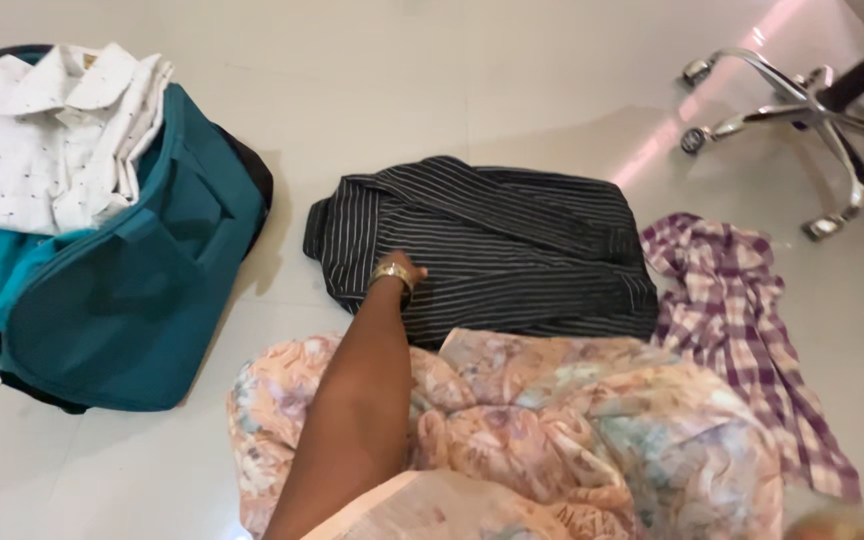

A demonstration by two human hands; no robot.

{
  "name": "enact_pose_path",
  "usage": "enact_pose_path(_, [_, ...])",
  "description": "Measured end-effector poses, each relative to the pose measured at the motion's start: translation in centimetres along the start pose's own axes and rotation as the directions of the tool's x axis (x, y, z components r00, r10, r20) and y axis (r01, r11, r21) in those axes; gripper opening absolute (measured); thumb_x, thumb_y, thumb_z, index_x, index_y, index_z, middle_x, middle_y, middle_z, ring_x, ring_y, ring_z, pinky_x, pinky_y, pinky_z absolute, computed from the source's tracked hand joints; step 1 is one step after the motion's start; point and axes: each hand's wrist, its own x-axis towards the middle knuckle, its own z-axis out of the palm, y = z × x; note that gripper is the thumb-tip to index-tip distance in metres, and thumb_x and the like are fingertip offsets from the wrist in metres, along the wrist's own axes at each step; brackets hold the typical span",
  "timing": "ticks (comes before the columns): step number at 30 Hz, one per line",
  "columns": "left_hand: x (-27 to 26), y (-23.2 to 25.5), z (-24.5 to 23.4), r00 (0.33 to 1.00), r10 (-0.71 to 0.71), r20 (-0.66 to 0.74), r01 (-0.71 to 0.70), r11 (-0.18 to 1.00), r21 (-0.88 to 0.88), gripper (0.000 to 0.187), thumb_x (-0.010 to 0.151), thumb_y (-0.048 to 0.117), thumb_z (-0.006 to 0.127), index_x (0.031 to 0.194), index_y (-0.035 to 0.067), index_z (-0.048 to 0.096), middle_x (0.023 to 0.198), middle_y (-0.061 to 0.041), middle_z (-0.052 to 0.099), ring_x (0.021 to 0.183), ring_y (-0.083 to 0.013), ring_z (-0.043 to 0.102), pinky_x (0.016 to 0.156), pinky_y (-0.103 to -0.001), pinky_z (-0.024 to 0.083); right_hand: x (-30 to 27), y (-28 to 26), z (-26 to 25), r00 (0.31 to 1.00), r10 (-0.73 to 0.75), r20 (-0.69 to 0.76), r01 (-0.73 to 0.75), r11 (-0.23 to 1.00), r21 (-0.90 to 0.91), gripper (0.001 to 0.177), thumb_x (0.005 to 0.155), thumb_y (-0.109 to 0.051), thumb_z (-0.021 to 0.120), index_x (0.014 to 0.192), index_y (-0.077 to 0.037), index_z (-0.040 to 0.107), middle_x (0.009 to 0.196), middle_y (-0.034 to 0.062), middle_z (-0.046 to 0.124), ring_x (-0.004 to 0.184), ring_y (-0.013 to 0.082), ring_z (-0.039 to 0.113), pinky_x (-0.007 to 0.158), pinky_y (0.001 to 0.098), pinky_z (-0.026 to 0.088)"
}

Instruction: The person sits on the floor and folds a black and white striped shirt. They smooth the fabric, fold the sleeves inward, and then fold the shirt in half lengthwise before folding it again to create a compact bundle.

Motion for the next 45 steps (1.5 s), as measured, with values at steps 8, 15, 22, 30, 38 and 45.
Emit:
enact_pose_path(8, [-0.9, -1.3, -2.1, 0.986, 0.114, -0.123, -0.130, 0.983, -0.128, 0.049, 0.085, 0.039, 0.081, 0.121, 0.006, 0.074, 0.133, -0.020, 0.066, 0.121, -0.0358, 0.065, 0.103, -0.045, 0.053, -2.3, 5.1, -9.5, 0.998, 0.043, 0.035, -0.049, 0.982, 0.182, 0.066, 0.091, -0.038, 0.064, 0.150, -0.012, 0.051, 0.149, 0.0158, 0.057, 0.142, 0.0282, 0.049, 0.116, 0.0501, 0.034])
enact_pose_path(15, [-0.9, 1.3, -3.9, 0.965, 0.197, -0.171, -0.212, 0.974, -0.076, 0.042, 0.093, 0.039, 0.074, 0.119, 0.007, 0.075, 0.131, -0.019, 0.068, 0.118, -0.0369, 0.067, 0.101, -0.046, 0.055, -3.1, 8.0, -15.8, 0.993, -0.005, 0.118, -0.035, 0.941, 0.337, 0.067, 0.088, -0.036, 0.068, 0.148, -0.009, 0.055, 0.146, 0.0169, 0.062, 0.140, 0.0273, 0.052, 0.116, 0.0472, 0.036])
enact_pose_path(22, [0.2, 1.4, 0.8, 0.962, 0.275, -0.011, -0.274, 0.960, 0.055, 0.040, 0.087, 0.040, 0.079, 0.118, 0.015, 0.078, 0.127, -0.013, 0.072, 0.116, -0.0333, 0.069, 0.100, -0.046, 0.056, 1.1, 2.3, -26.6, 0.925, -0.048, 0.377, -0.036, 0.977, 0.212, 0.070, 0.086, -0.043, 0.074, 0.147, -0.015, 0.056, 0.149, 0.0102, 0.061, 0.137, 0.0248, 0.058, 0.116, 0.0438, 0.043])
enact_pose_path(30, [0.2, 1.5, 4.9, 0.918, 0.386, 0.087, -0.396, 0.892, 0.219, 0.056, 0.084, 0.044, 0.080, 0.136, 0.034, 0.064, 0.156, -0.004, 0.047, 0.145, -0.0287, 0.040, 0.119, -0.055, 0.034, 10.7, -16.8, -21.6, 0.837, -0.073, 0.542, 0.233, 0.944, -0.233, 0.078, 0.087, -0.053, 0.071, 0.153, -0.019, 0.048, 0.155, 0.0120, 0.051, 0.145, 0.0292, 0.048, 0.121, 0.0471, 0.035])
enact_pose_path(38, [-1.3, 5.9, 5.5, 0.768, 0.557, 0.315, -0.639, 0.635, 0.434, 0.092, 0.076, 0.073, 0.070, 0.154, 0.055, 0.025, 0.172, 0.002, 0.001, 0.158, -0.0306, -0.010, 0.118, -0.074, -0.004, 16.7, -23.3, 7.0, 0.975, 0.077, 0.207, -0.101, 0.989, 0.107, 0.098, 0.084, -0.084, 0.037, 0.163, -0.033, 0.009, 0.171, 0.0087, -0.005, 0.156, 0.0419, -0.006, 0.119, 0.0684, 0.005])
enact_pose_path(45, [2.7, 7.9, 5.1, 0.796, 0.332, 0.507, -0.590, 0.614, 0.525, 0.119, 0.067, 0.080, 0.072, 0.158, 0.055, 0.001, 0.171, 0.006, -0.016, 0.154, -0.0366, -0.026, 0.110, -0.082, -0.012, 16.9, -25.3, 16.6, 0.957, 0.168, 0.238, -0.193, 0.977, 0.088, 0.103, 0.077, -0.091, 0.034, 0.162, -0.044, 0.001, 0.172, 0.0047, -0.013, 0.155, 0.0396, -0.015, 0.116, 0.0709, -0.010])
